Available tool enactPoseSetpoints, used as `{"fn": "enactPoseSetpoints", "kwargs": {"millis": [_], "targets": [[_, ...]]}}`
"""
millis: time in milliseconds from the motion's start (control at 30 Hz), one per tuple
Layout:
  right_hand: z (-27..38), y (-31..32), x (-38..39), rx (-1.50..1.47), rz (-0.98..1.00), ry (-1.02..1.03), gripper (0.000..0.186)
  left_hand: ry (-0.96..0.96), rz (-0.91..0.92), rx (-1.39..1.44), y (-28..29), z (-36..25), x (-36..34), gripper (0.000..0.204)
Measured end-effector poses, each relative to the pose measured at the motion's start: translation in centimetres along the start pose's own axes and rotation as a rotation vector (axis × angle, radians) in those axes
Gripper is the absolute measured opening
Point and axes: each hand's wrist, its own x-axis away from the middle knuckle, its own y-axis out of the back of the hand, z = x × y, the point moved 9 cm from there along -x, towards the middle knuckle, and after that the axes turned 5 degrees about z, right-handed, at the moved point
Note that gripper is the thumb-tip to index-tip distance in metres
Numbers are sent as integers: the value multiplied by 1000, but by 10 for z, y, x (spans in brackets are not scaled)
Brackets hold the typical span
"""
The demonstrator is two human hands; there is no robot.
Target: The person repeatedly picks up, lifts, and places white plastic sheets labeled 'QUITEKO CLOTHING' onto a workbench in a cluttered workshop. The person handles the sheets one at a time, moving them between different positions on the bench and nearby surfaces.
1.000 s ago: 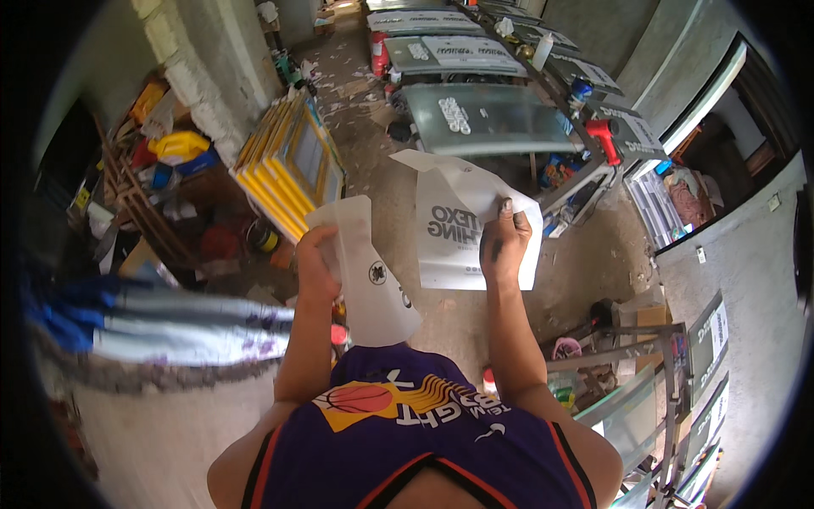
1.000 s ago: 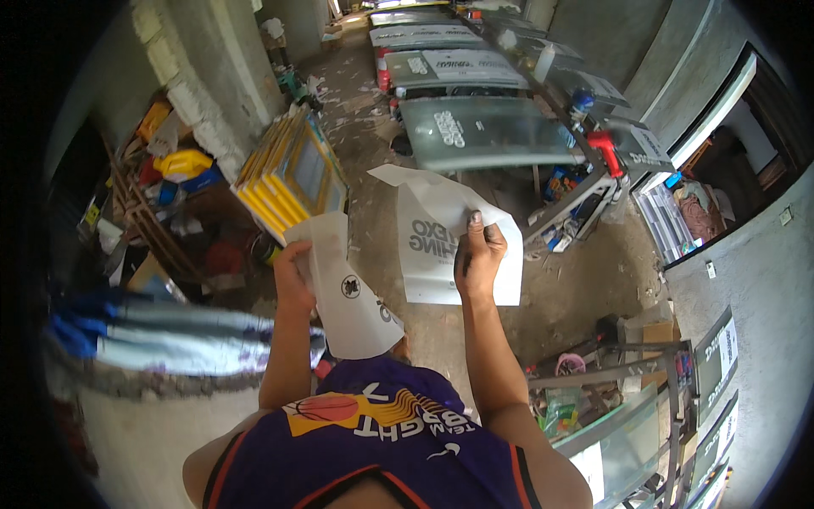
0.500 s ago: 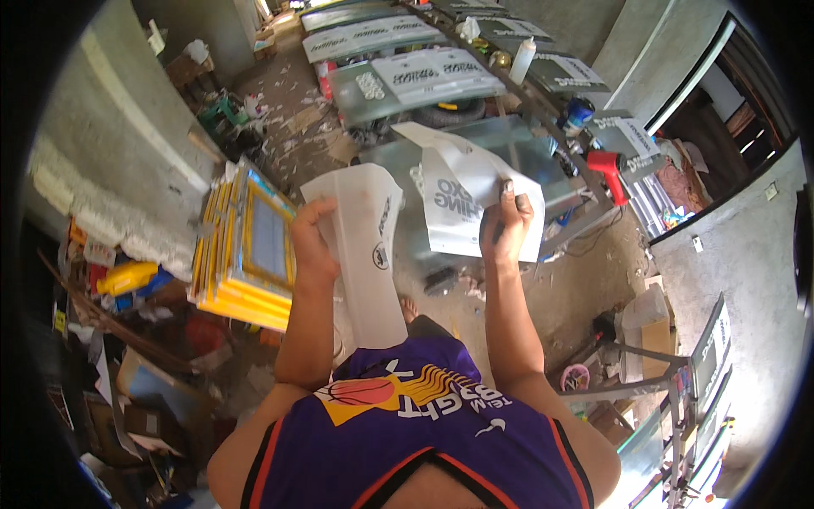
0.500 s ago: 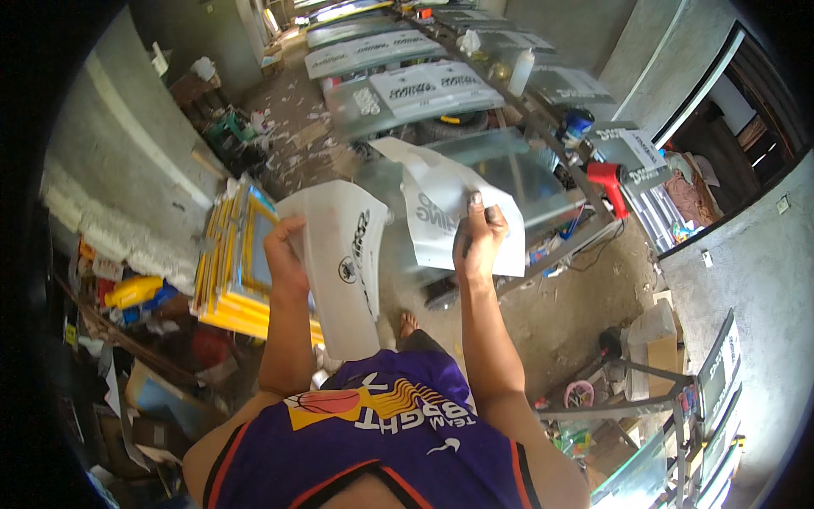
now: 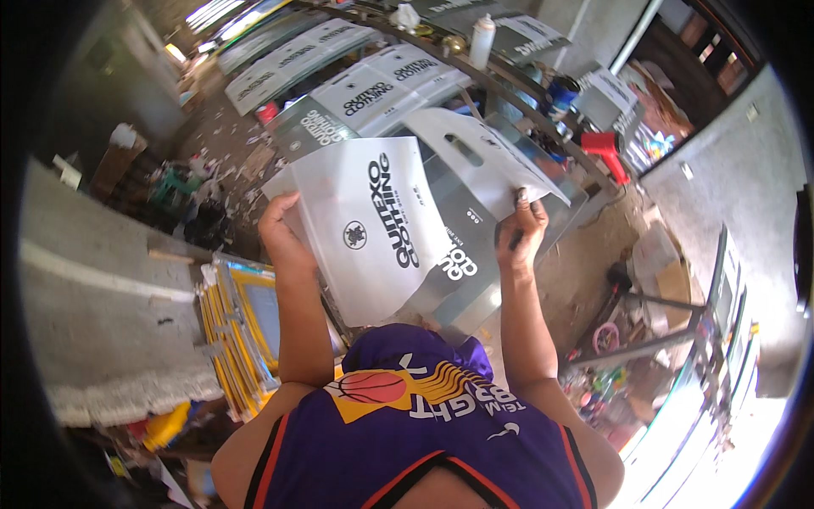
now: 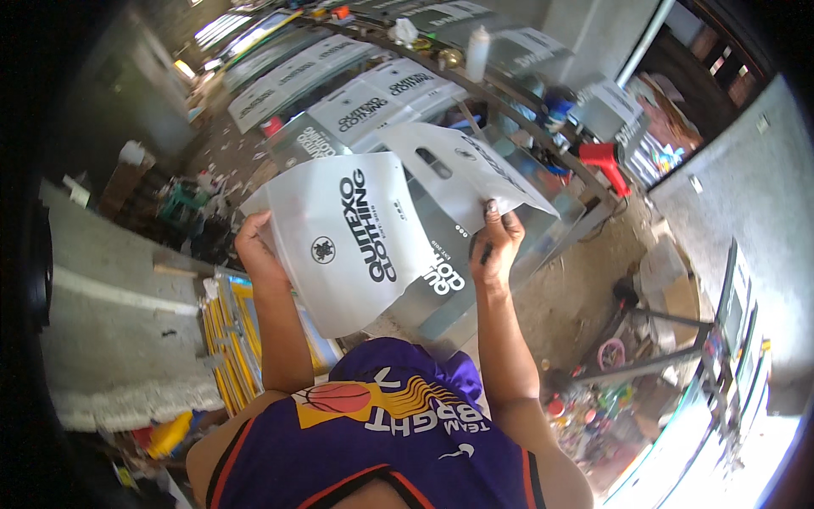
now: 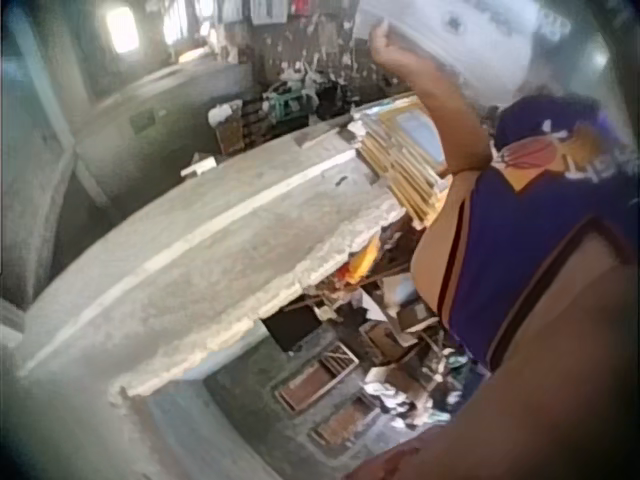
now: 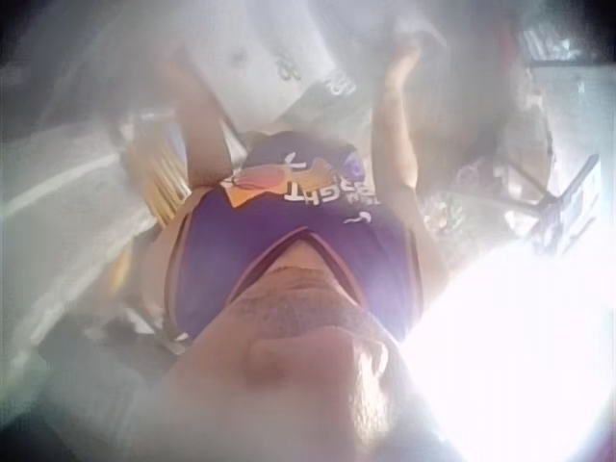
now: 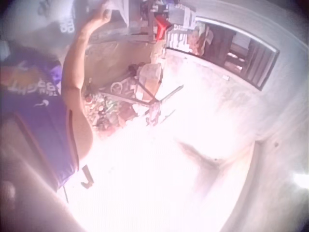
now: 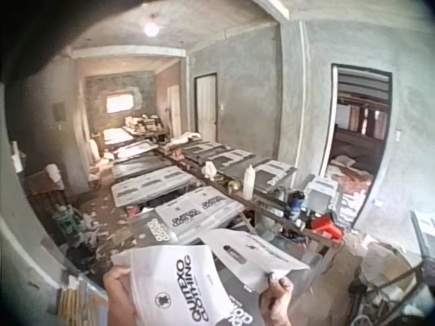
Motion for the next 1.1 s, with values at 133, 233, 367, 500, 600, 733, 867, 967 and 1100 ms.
{"fn": "enactPoseSetpoints", "kwargs": {"millis": [133,233,367,500,600,733,867,967,1100], "targets": [[-70,7,53,-162,-227,-123,18,121,38,-14,27,-4,-39,39],[-139,54,96,34,-206,-219,36,233,93,-89,42,3,-58,42],[-181,42,165,-15,-497,-327,38,353,122,-150,72,4,-65,43],[-230,28,235,-44,-610,-600,50,444,220,-122,93,-3,-70,44],[-247,-9,261,-105,-615,-803,62,447,228,-110,102,-14,-71,45],[-251,-35,272,19,-581,-996,61,445,261,-88,115,-34,-82,44],[-261,-64,219,269,-324,-703,48,516,345,-77,134,-48,-104,42],[-296,-89,180,240,-200,-655,49,576,364,-42,144,-42,-118,42],[-362,-115,135,180,-92,-726,50,675,420,130,159,-34,-139,40]]}}
